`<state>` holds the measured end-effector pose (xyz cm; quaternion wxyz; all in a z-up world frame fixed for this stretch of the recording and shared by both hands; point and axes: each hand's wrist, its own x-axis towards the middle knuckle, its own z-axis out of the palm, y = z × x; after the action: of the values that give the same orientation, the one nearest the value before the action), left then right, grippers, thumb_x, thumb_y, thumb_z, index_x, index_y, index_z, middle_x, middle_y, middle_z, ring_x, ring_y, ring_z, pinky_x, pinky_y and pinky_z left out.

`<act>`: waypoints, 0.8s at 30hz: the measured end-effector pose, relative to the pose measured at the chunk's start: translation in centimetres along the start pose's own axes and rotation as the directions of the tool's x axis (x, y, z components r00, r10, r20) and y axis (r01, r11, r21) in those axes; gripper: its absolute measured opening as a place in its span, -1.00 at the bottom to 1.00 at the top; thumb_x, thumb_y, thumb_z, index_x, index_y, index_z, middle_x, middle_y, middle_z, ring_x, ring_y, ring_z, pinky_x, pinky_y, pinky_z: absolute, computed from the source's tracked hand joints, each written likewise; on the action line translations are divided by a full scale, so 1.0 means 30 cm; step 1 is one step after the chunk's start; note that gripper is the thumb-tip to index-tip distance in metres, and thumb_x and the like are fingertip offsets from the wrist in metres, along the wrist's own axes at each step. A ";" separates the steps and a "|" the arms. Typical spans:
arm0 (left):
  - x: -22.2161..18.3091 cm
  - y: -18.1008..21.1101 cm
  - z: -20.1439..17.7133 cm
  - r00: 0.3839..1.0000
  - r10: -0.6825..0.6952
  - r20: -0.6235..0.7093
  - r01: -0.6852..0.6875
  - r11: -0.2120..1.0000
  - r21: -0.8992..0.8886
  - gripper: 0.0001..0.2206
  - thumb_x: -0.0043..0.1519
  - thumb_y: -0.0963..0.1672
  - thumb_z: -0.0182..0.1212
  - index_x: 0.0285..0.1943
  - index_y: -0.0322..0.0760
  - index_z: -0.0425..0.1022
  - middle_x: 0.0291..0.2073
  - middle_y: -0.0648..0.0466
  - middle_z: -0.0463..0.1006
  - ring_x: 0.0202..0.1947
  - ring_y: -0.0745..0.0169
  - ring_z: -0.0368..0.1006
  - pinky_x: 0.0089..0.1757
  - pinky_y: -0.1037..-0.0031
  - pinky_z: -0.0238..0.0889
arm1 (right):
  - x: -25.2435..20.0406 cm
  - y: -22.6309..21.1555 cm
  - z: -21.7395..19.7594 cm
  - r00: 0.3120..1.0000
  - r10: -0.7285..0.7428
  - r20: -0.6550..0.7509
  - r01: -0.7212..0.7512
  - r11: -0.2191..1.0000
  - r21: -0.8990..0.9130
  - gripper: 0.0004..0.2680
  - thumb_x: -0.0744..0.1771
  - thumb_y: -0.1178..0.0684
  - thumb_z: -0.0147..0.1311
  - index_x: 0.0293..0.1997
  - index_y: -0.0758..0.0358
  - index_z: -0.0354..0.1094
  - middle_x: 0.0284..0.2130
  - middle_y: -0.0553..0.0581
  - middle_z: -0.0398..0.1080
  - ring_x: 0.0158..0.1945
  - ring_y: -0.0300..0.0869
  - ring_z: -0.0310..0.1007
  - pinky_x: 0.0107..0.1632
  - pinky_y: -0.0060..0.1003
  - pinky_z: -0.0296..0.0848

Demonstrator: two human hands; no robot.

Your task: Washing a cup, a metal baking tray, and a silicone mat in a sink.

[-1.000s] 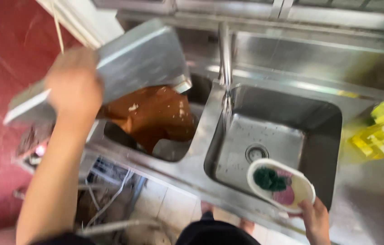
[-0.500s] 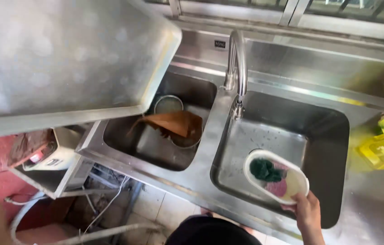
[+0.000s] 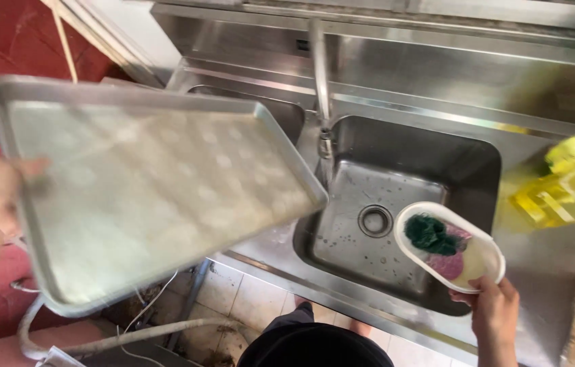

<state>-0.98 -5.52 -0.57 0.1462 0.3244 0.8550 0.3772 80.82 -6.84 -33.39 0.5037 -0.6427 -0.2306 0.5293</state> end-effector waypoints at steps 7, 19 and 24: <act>-0.407 -0.038 0.391 0.967 -0.100 0.235 0.138 0.979 -0.150 -0.70 0.23 -0.21 0.28 0.12 -0.45 0.47 -0.19 -0.05 0.53 -0.30 0.21 0.43 -0.27 0.36 0.36 | -0.050 -0.174 -0.224 0.993 -0.075 -0.087 0.076 0.997 0.003 -0.75 0.34 0.26 -0.15 0.06 0.70 0.26 -0.27 0.44 0.44 -0.43 0.12 0.49 -0.39 -0.16 0.49; -0.937 -0.022 1.435 0.912 -0.189 0.365 0.301 0.911 -0.282 -0.84 -0.11 -0.25 0.34 -0.39 -0.48 0.50 -0.52 -0.04 0.56 -0.50 0.11 0.48 -0.45 0.23 0.33 | -0.001 -0.143 -0.351 0.994 -0.102 -0.045 0.104 0.993 0.050 -0.75 0.35 0.24 -0.15 0.02 0.78 0.24 -0.28 0.49 0.43 -0.43 0.16 0.49 -0.36 -0.13 0.53; -1.260 -0.149 1.798 0.963 -0.144 0.226 0.232 0.871 -0.432 -0.67 0.00 -0.23 0.36 -0.14 -0.60 0.35 -0.20 -0.23 0.48 -0.20 0.05 0.41 -0.15 0.25 0.30 | -0.002 -0.116 -0.265 0.996 -0.034 -0.078 0.039 0.997 0.064 -0.77 0.31 0.24 -0.14 0.01 0.63 0.29 -0.27 0.39 0.47 -0.43 0.08 0.51 -0.37 -0.13 0.56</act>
<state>51.96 -3.24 -39.96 0.3338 0.2300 0.7529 0.5185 88.87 -8.76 -30.80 0.5425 -0.6412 -0.2053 0.5023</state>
